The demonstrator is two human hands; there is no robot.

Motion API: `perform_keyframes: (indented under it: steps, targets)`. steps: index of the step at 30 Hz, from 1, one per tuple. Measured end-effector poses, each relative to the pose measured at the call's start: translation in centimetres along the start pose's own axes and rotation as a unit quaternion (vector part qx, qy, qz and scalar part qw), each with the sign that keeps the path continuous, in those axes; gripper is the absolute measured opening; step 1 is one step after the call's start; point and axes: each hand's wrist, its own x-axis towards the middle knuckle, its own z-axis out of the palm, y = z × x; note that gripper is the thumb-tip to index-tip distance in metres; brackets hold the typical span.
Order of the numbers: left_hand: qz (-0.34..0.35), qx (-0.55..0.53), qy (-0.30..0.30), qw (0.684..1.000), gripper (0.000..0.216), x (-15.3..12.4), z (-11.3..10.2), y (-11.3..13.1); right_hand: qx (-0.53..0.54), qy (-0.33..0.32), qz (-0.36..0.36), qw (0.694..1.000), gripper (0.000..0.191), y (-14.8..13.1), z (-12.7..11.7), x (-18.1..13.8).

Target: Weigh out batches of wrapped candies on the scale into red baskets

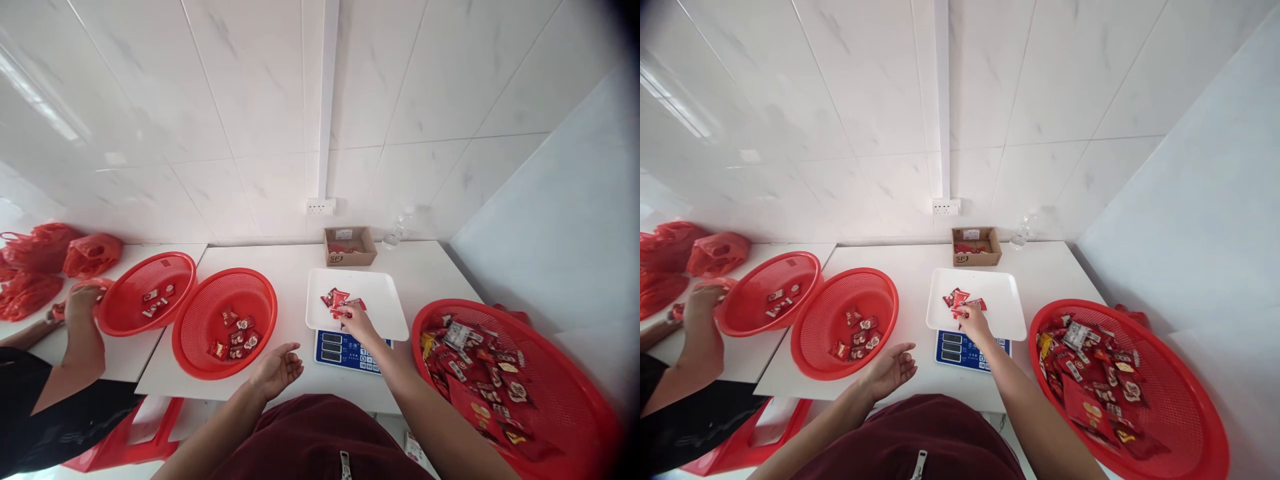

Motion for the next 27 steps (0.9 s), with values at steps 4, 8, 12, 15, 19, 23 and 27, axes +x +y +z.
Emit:
perform_keyframes:
  steps: [4, 8, 12, 15, 19, 23, 27]
  targets:
    - [0.004, -0.004, 0.0, 1.0, 0.005, -0.1, -0.2, 0.0, 0.105, 0.026, 0.031, 0.994, 0.018, 0.3, -1.8, -1.7]
    - [-0.006, 0.015, -0.011, 1.0, 0.006, 0.1, 0.2, -0.2, 0.129, 0.067, 0.065, 0.987, 0.02, 0.9, -3.2, -2.8]
    - [-0.027, 0.002, -0.126, 0.992, 0.03, -0.6, 0.8, 0.3, 0.296, 0.078, 0.1, 0.947, 0.028, 0.2, -3.8, -3.4]
    - [-0.025, -0.069, -0.258, 0.963, 0.064, -2.1, 1.7, 1.3, 0.456, 0.013, 0.115, 0.882, 0.03, -0.9, -4.1, -4.1]
    - [0.009, -0.094, -0.329, 0.94, 0.085, -4.5, 3.5, 2.7, 0.497, -0.034, 0.153, 0.854, 0.029, -1.3, -4.2, -4.9]
    - [0.025, -0.056, -0.316, 0.947, 0.089, -6.5, 5.4, 3.6, 0.453, -0.045, 0.212, 0.865, 0.027, -1.0, -3.0, -4.8]
    - [0.025, -0.012, -0.277, 0.961, 0.091, -7.6, 6.2, 3.9, 0.482, -0.022, 0.218, 0.848, 0.023, -1.3, -1.1, -3.9]
